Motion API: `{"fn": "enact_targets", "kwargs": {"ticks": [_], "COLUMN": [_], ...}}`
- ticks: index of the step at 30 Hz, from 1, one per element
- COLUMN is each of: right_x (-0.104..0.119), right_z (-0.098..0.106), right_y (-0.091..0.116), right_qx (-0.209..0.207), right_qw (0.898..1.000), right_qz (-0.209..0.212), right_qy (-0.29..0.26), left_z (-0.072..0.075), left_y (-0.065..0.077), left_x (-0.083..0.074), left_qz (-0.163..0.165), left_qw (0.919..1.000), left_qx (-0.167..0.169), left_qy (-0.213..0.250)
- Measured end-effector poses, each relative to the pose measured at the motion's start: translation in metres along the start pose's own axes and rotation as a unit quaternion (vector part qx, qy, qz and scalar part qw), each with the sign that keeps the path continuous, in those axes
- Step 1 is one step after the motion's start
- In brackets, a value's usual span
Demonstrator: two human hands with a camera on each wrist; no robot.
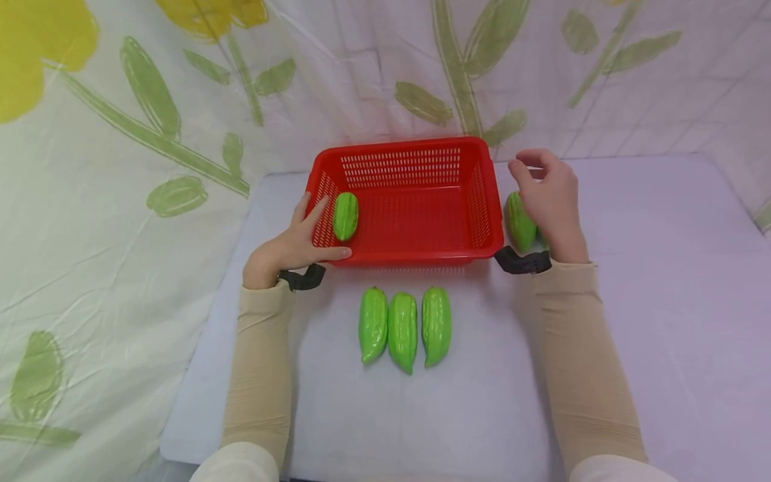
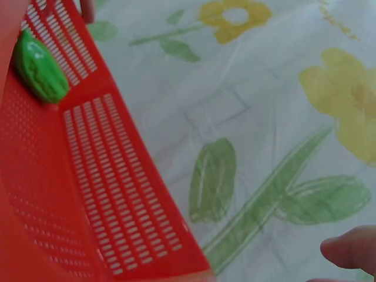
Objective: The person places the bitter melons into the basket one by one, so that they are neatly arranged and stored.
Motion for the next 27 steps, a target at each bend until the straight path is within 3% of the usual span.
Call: {"fn": "enact_targets", "kwargs": {"ticks": [7,15,27], "right_x": [-0.019,-0.041,-0.069], "right_z": [0.014,0.019,0.025], "right_y": [-0.003,-0.007,-0.009], "right_qx": [-0.004,-0.018,0.004], "right_qw": [0.999,0.995,0.988], "right_qz": [-0.036,-0.05,-0.091], "right_qy": [0.022,0.089,0.125], "left_z": [0.0,0.0,-0.001], "left_y": [0.0,-0.001,-0.002], "left_x": [0.0,0.001,0.002], "left_qz": [0.0,0.001,-0.003], "left_qw": [1.0,1.0,1.0], "left_qx": [-0.001,-0.001,0.0], "left_qy": [-0.006,-0.001,0.007]}}
Point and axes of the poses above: each hand's wrist, its own y-axis away from the middle knuckle, its own z-axis out of the back of the hand, x = y × z, the point moved 7 cm from there along -y, towards the middle knuckle, and after that the axes turned 10 degrees about z, right-handed, at the moved point
